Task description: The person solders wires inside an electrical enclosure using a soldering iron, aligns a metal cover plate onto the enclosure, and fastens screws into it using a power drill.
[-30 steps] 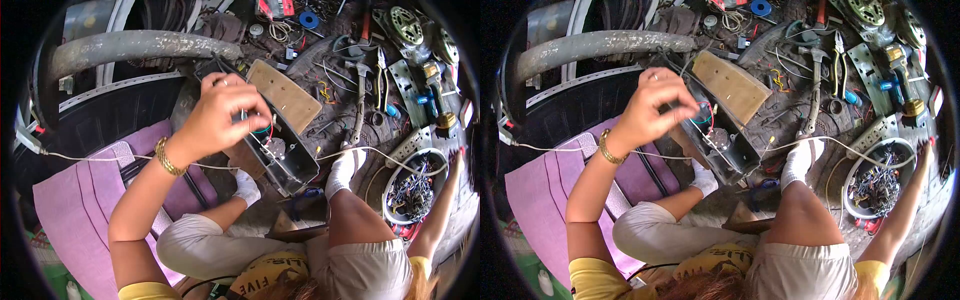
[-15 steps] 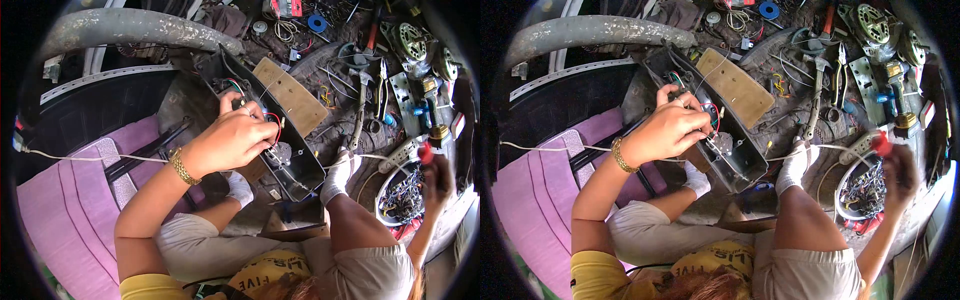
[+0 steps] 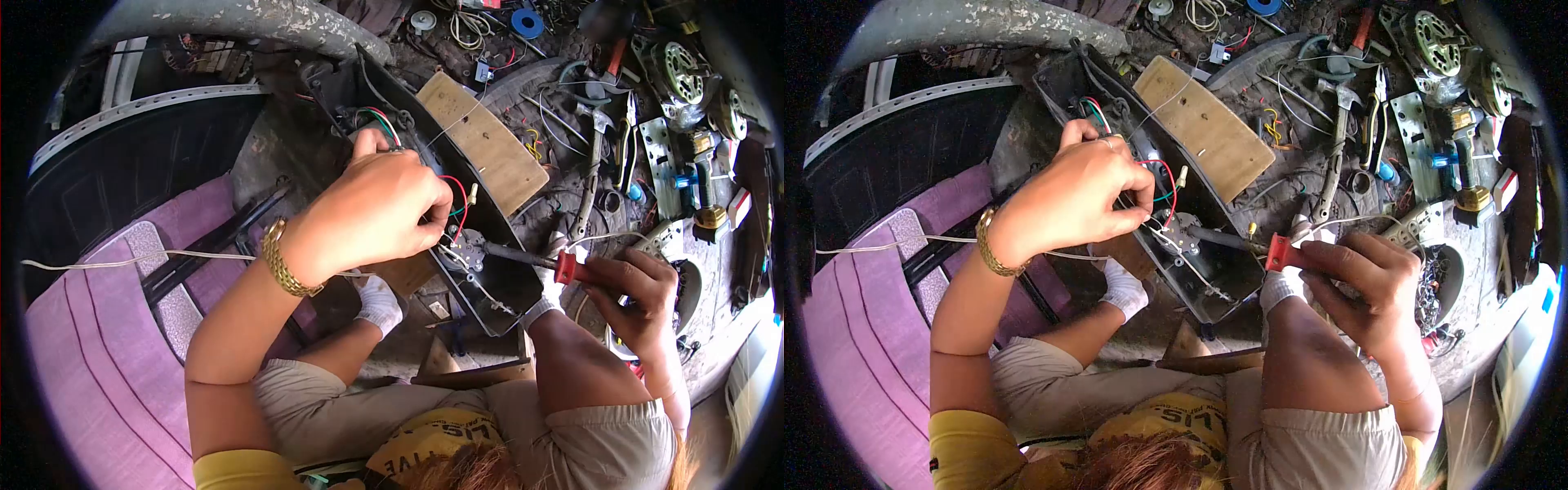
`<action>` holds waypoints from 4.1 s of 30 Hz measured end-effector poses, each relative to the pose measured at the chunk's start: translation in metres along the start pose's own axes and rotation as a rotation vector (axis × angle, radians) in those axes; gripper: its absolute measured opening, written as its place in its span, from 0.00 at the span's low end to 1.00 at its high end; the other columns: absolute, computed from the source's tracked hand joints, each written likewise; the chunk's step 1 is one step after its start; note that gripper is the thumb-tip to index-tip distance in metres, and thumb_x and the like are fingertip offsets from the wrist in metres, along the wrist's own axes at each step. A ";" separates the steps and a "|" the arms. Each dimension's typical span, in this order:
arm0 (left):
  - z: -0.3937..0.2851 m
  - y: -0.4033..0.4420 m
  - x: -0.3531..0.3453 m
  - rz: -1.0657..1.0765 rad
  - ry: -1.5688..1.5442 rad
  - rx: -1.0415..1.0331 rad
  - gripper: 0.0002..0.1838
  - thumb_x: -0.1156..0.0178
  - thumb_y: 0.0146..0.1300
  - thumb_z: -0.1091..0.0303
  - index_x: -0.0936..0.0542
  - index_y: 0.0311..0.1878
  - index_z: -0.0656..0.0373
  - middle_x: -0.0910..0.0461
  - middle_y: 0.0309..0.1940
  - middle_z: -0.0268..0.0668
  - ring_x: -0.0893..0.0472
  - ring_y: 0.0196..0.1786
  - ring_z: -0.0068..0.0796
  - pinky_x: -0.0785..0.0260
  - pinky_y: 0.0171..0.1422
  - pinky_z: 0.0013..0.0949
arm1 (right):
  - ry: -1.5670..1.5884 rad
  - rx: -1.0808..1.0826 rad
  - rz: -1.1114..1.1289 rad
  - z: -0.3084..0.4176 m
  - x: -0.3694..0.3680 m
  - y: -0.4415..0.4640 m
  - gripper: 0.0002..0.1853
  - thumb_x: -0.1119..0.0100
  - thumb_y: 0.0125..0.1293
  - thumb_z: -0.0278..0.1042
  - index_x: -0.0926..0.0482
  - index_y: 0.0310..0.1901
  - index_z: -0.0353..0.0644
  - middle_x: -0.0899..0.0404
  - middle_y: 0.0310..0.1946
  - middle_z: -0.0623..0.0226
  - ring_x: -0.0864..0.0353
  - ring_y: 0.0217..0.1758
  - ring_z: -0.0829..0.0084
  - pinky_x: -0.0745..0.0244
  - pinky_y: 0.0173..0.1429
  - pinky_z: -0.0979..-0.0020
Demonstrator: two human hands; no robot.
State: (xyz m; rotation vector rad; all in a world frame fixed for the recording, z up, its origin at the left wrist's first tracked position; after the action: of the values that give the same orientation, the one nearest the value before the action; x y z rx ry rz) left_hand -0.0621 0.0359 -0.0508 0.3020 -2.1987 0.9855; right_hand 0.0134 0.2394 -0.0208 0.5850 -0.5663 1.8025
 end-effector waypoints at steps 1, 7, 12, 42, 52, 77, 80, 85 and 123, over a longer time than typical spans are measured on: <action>0.000 0.003 0.000 0.013 0.005 -0.009 0.04 0.33 0.53 0.65 0.17 0.26 0.51 0.21 0.22 0.31 0.22 0.37 0.31 0.46 0.60 0.44 | -0.001 -0.014 0.003 0.001 -0.001 0.001 0.15 0.25 0.45 0.27 0.14 0.38 0.44 0.22 0.24 0.65 0.22 0.25 0.63 0.29 0.29 0.65; -0.005 0.014 0.000 0.046 0.123 -0.039 0.03 0.34 0.50 0.69 0.16 0.22 0.51 0.22 0.17 0.34 0.22 0.30 0.34 0.45 0.57 0.42 | -0.089 0.101 0.037 0.019 -0.004 0.010 0.15 0.26 0.47 0.29 0.13 0.39 0.45 0.23 0.23 0.67 0.24 0.23 0.66 0.29 0.28 0.66; -0.006 0.016 -0.002 0.044 0.170 -0.023 0.03 0.34 0.49 0.69 0.16 0.21 0.52 0.22 0.16 0.34 0.22 0.28 0.35 0.45 0.56 0.42 | -0.092 0.106 0.035 0.020 -0.009 0.010 0.14 0.25 0.48 0.30 0.13 0.40 0.45 0.24 0.21 0.69 0.25 0.22 0.67 0.30 0.27 0.66; -0.006 0.011 -0.002 -0.008 0.104 -0.037 0.04 0.31 0.51 0.67 0.16 0.24 0.52 0.20 0.18 0.33 0.20 0.32 0.34 0.46 0.56 0.42 | -0.029 0.063 0.064 0.022 -0.021 0.004 0.14 0.27 0.52 0.31 0.14 0.42 0.45 0.26 0.20 0.68 0.26 0.19 0.67 0.31 0.24 0.66; -0.003 0.013 -0.005 0.000 0.162 -0.034 0.03 0.34 0.50 0.68 0.16 0.22 0.51 0.21 0.18 0.34 0.20 0.31 0.35 0.46 0.54 0.42 | -0.055 0.047 0.063 0.022 -0.022 0.005 0.14 0.27 0.51 0.30 0.14 0.42 0.46 0.25 0.20 0.68 0.24 0.20 0.66 0.29 0.25 0.66; -0.005 0.013 -0.003 -0.036 0.168 -0.046 0.04 0.34 0.51 0.68 0.16 0.22 0.50 0.21 0.18 0.35 0.20 0.30 0.36 0.46 0.52 0.42 | -0.026 0.037 0.059 0.017 -0.024 0.003 0.15 0.27 0.49 0.29 0.15 0.41 0.43 0.23 0.22 0.66 0.23 0.21 0.63 0.30 0.27 0.64; -0.005 0.013 -0.003 -0.020 0.160 -0.036 0.03 0.34 0.51 0.68 0.16 0.23 0.50 0.20 0.18 0.35 0.20 0.31 0.36 0.46 0.52 0.42 | -0.021 0.031 0.056 0.016 -0.024 0.002 0.15 0.27 0.49 0.30 0.15 0.41 0.42 0.23 0.22 0.66 0.23 0.21 0.63 0.30 0.27 0.64; -0.006 0.012 -0.003 -0.025 0.133 -0.037 0.03 0.33 0.51 0.67 0.15 0.23 0.51 0.21 0.18 0.35 0.20 0.30 0.36 0.47 0.52 0.42 | -0.023 0.027 0.078 0.015 -0.024 0.002 0.15 0.27 0.49 0.30 0.15 0.41 0.42 0.23 0.22 0.65 0.23 0.21 0.63 0.30 0.27 0.64; -0.007 0.015 -0.005 0.039 0.158 -0.023 0.03 0.33 0.52 0.66 0.15 0.24 0.49 0.19 0.21 0.34 0.19 0.33 0.35 0.45 0.53 0.43 | -0.028 0.045 0.073 0.019 -0.023 0.004 0.13 0.28 0.52 0.33 0.15 0.40 0.42 0.24 0.21 0.64 0.24 0.21 0.62 0.30 0.27 0.63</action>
State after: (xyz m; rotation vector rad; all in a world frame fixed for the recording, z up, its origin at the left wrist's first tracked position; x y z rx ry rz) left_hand -0.0615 0.0507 -0.0590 0.1653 -2.0774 0.9704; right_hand 0.0176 0.2100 -0.0211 0.6285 -0.5741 1.8827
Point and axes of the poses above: each hand's wrist, its own y-axis towards the middle knuckle, its own x-axis out of the back of the hand, z = x × y, the point moved 10 cm from there along y, towards the middle knuckle
